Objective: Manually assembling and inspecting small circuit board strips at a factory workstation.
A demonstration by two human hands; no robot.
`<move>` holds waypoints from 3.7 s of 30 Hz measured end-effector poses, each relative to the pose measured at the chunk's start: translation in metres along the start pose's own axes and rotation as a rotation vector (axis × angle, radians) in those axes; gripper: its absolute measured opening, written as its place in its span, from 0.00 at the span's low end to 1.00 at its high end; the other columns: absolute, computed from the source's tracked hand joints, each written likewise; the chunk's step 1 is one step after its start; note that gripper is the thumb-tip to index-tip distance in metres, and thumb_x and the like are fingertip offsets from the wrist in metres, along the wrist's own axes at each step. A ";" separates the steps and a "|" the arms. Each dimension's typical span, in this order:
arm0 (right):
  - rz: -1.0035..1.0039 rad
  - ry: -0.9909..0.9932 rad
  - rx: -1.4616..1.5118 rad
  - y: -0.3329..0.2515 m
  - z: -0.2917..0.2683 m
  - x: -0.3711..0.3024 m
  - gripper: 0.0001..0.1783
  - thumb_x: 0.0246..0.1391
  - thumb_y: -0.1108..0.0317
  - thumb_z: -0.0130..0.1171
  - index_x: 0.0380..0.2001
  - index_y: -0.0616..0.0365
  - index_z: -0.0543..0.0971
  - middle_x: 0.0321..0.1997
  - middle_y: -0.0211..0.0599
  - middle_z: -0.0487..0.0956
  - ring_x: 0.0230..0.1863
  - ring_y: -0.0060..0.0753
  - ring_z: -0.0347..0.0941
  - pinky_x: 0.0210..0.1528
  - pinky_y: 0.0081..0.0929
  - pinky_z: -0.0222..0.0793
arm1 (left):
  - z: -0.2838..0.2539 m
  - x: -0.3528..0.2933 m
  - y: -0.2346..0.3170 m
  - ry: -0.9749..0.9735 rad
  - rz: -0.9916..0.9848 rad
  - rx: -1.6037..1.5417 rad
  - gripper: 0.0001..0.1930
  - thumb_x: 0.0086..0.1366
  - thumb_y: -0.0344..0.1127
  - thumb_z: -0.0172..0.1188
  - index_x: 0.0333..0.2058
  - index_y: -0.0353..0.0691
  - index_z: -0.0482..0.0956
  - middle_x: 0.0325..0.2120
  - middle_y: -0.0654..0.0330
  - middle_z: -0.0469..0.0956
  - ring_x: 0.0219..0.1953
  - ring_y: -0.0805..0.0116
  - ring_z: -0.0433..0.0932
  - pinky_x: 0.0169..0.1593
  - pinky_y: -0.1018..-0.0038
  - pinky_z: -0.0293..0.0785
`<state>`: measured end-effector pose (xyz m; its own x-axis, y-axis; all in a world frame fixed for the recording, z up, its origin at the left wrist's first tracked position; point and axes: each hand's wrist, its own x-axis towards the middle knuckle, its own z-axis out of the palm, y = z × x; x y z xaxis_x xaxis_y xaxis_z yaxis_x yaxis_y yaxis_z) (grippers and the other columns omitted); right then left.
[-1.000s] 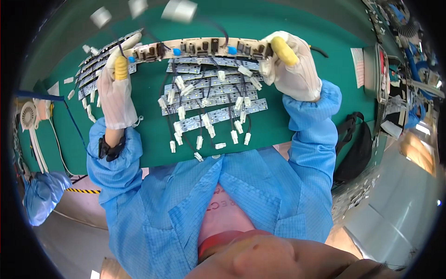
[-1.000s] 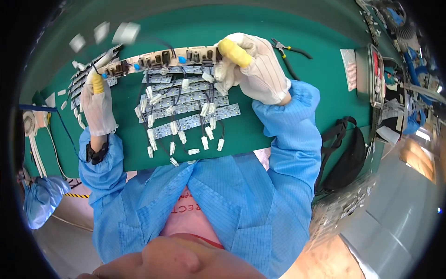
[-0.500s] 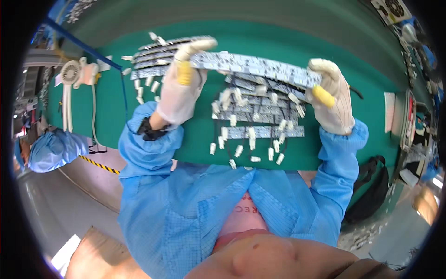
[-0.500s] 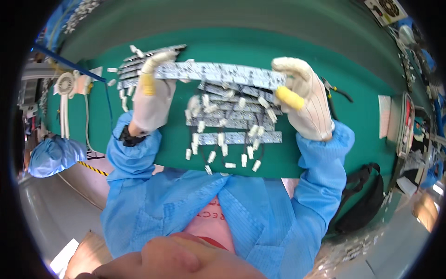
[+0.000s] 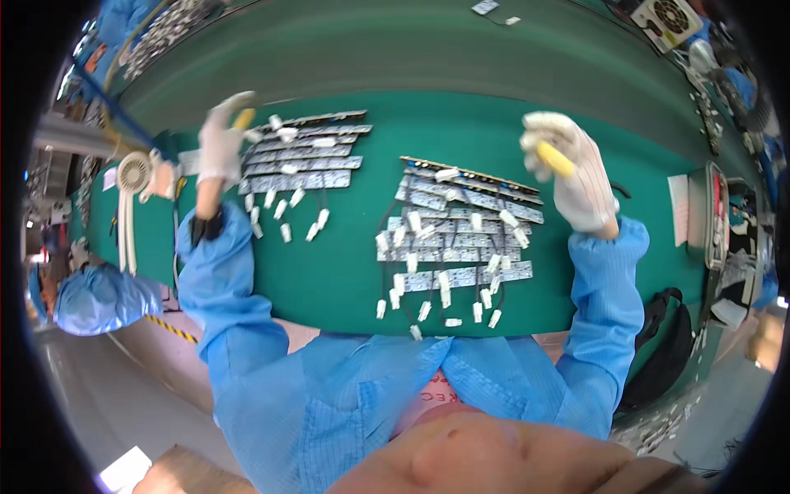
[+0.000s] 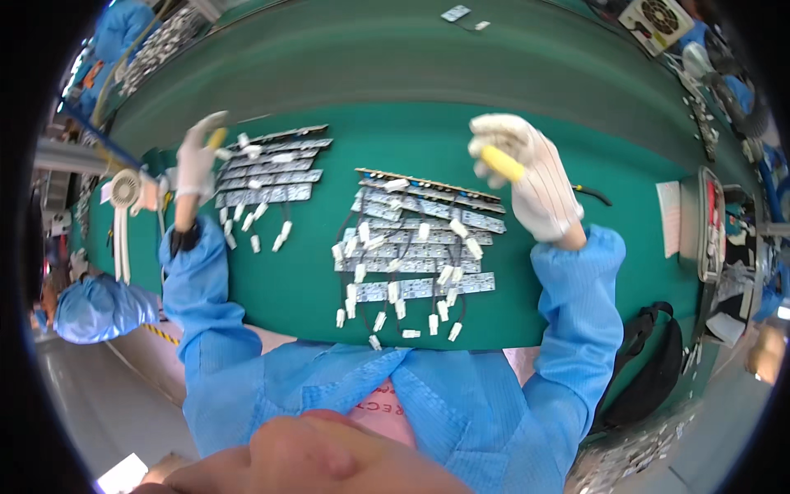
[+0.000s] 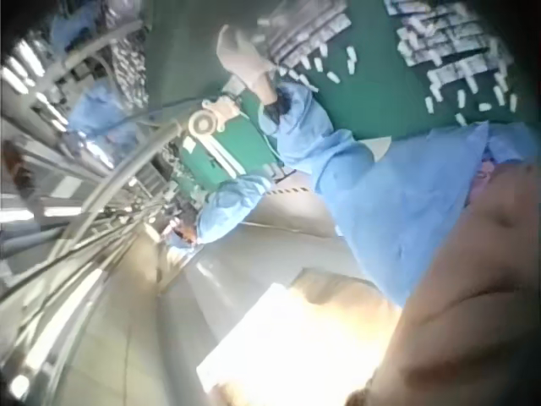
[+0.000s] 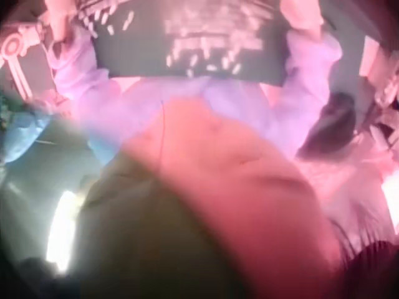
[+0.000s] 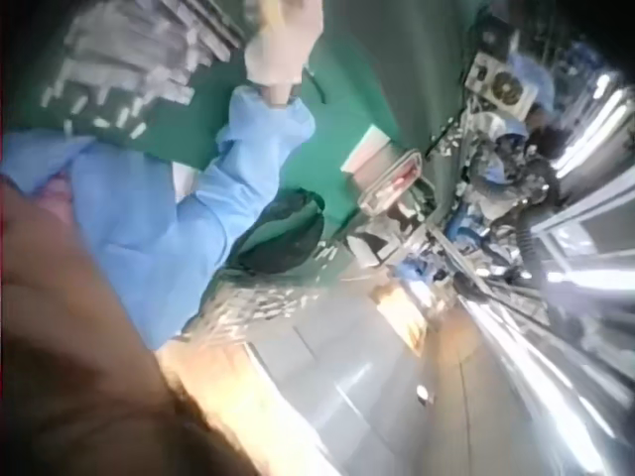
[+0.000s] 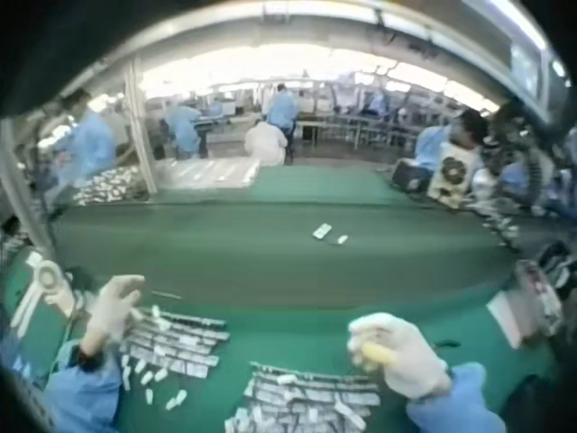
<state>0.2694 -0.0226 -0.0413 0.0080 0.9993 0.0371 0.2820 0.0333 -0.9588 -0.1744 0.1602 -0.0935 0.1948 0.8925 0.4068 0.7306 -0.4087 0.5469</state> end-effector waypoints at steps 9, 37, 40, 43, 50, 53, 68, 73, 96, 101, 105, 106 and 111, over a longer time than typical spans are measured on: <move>-0.221 0.532 -0.939 0.114 -0.046 0.233 0.24 0.46 0.64 0.61 0.49 0.46 0.73 0.52 0.37 0.74 0.50 0.43 0.71 0.49 0.34 0.70 | 0.029 -0.059 0.167 -0.352 0.525 -0.144 0.15 0.51 0.25 0.61 0.40 0.41 0.76 0.40 0.57 0.75 0.48 0.55 0.72 0.56 0.60 0.65; -0.502 -0.116 -0.394 -0.008 0.068 -0.059 0.22 0.45 0.62 0.66 0.43 0.59 0.74 0.42 0.38 0.79 0.40 0.30 0.76 0.39 0.25 0.72 | 0.048 -0.109 0.215 -0.938 -0.081 -0.891 0.29 0.63 0.44 0.54 0.58 0.36 0.60 0.31 0.57 0.79 0.26 0.76 0.75 0.36 0.80 0.70; -0.509 0.001 -0.250 -0.004 0.074 -0.062 0.21 0.43 0.64 0.67 0.41 0.60 0.75 0.39 0.35 0.80 0.37 0.29 0.77 0.37 0.22 0.73 | 0.056 -0.123 0.214 -0.799 -0.102 -1.197 0.34 0.57 0.39 0.61 0.58 0.33 0.59 0.33 0.56 0.78 0.30 0.74 0.76 0.39 0.80 0.71; -0.488 0.059 -0.206 0.005 0.074 -0.062 0.22 0.43 0.63 0.68 0.41 0.61 0.75 0.40 0.37 0.79 0.34 0.26 0.76 0.33 0.19 0.72 | 0.052 -0.126 0.214 -0.704 -0.124 -1.183 0.32 0.51 0.32 0.67 0.55 0.35 0.64 0.33 0.56 0.79 0.31 0.75 0.77 0.36 0.80 0.73; -0.486 0.063 -0.249 0.002 0.072 -0.065 0.24 0.39 0.64 0.70 0.41 0.63 0.76 0.38 0.36 0.80 0.32 0.23 0.75 0.29 0.15 0.69 | 0.056 -0.133 0.210 -0.580 -0.148 -1.034 0.22 0.51 0.31 0.67 0.47 0.39 0.75 0.31 0.60 0.81 0.21 0.82 0.74 0.24 0.84 0.70; -0.448 0.066 -0.111 0.005 0.074 -0.067 0.26 0.38 0.64 0.71 0.42 0.62 0.76 0.38 0.36 0.80 0.33 0.23 0.75 0.28 0.15 0.69 | 0.060 -0.134 0.206 -0.575 -0.013 -0.843 0.22 0.52 0.33 0.67 0.47 0.38 0.75 0.32 0.59 0.81 0.26 0.79 0.77 0.30 0.83 0.73; -0.517 -0.011 -0.103 0.004 0.073 -0.065 0.27 0.41 0.70 0.69 0.46 0.65 0.72 0.42 0.41 0.78 0.39 0.28 0.76 0.35 0.20 0.74 | 0.058 -0.136 0.201 -0.557 -0.020 -1.188 0.26 0.52 0.27 0.66 0.50 0.32 0.70 0.38 0.54 0.79 0.41 0.73 0.77 0.45 0.80 0.74; -0.470 -0.016 0.006 0.006 0.075 -0.068 0.25 0.42 0.70 0.68 0.45 0.64 0.72 0.45 0.41 0.78 0.39 0.29 0.76 0.34 0.20 0.74 | 0.059 -0.137 0.201 -0.554 0.035 -1.175 0.25 0.52 0.26 0.65 0.50 0.30 0.70 0.41 0.53 0.77 0.43 0.71 0.77 0.47 0.78 0.74; -0.489 0.041 -0.216 0.000 0.072 -0.068 0.26 0.39 0.63 0.71 0.43 0.60 0.75 0.40 0.37 0.79 0.34 0.24 0.75 0.30 0.16 0.70 | 0.058 -0.133 0.199 -0.495 0.170 -1.024 0.27 0.48 0.32 0.70 0.48 0.34 0.74 0.39 0.57 0.79 0.39 0.74 0.77 0.43 0.80 0.73; -0.482 0.050 -0.122 0.004 0.072 -0.068 0.26 0.39 0.63 0.71 0.43 0.60 0.76 0.39 0.37 0.79 0.34 0.25 0.74 0.31 0.17 0.70 | 0.058 -0.132 0.199 -0.470 0.212 -0.971 0.27 0.48 0.33 0.69 0.48 0.35 0.74 0.37 0.59 0.80 0.38 0.74 0.78 0.41 0.79 0.74; -0.543 0.054 -0.269 0.004 0.071 -0.068 0.26 0.38 0.63 0.71 0.42 0.60 0.76 0.40 0.36 0.79 0.34 0.24 0.74 0.31 0.17 0.70 | 0.061 -0.137 0.198 -0.408 0.181 -0.992 0.27 0.48 0.31 0.69 0.48 0.34 0.73 0.39 0.60 0.79 0.37 0.75 0.78 0.41 0.80 0.74; -0.535 0.057 -0.265 0.004 0.071 -0.068 0.26 0.38 0.63 0.72 0.42 0.60 0.76 0.41 0.35 0.79 0.35 0.24 0.74 0.31 0.17 0.70 | 0.062 -0.137 0.200 -0.391 0.144 -1.043 0.26 0.48 0.30 0.69 0.48 0.34 0.74 0.40 0.59 0.79 0.37 0.75 0.77 0.41 0.81 0.74; -0.489 0.063 -0.188 0.004 0.074 -0.069 0.26 0.37 0.64 0.72 0.42 0.60 0.76 0.41 0.35 0.79 0.35 0.23 0.73 0.31 0.17 0.69 | 0.057 -0.134 0.202 -0.430 0.122 -1.074 0.25 0.49 0.29 0.69 0.48 0.34 0.74 0.40 0.59 0.79 0.38 0.75 0.77 0.41 0.81 0.74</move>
<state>0.1991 -0.0899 -0.0681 -0.1116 0.8648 0.4895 0.4347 0.4854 -0.7586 -0.0157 -0.0314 -0.0794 0.5818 0.7433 0.3301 -0.1985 -0.2639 0.9439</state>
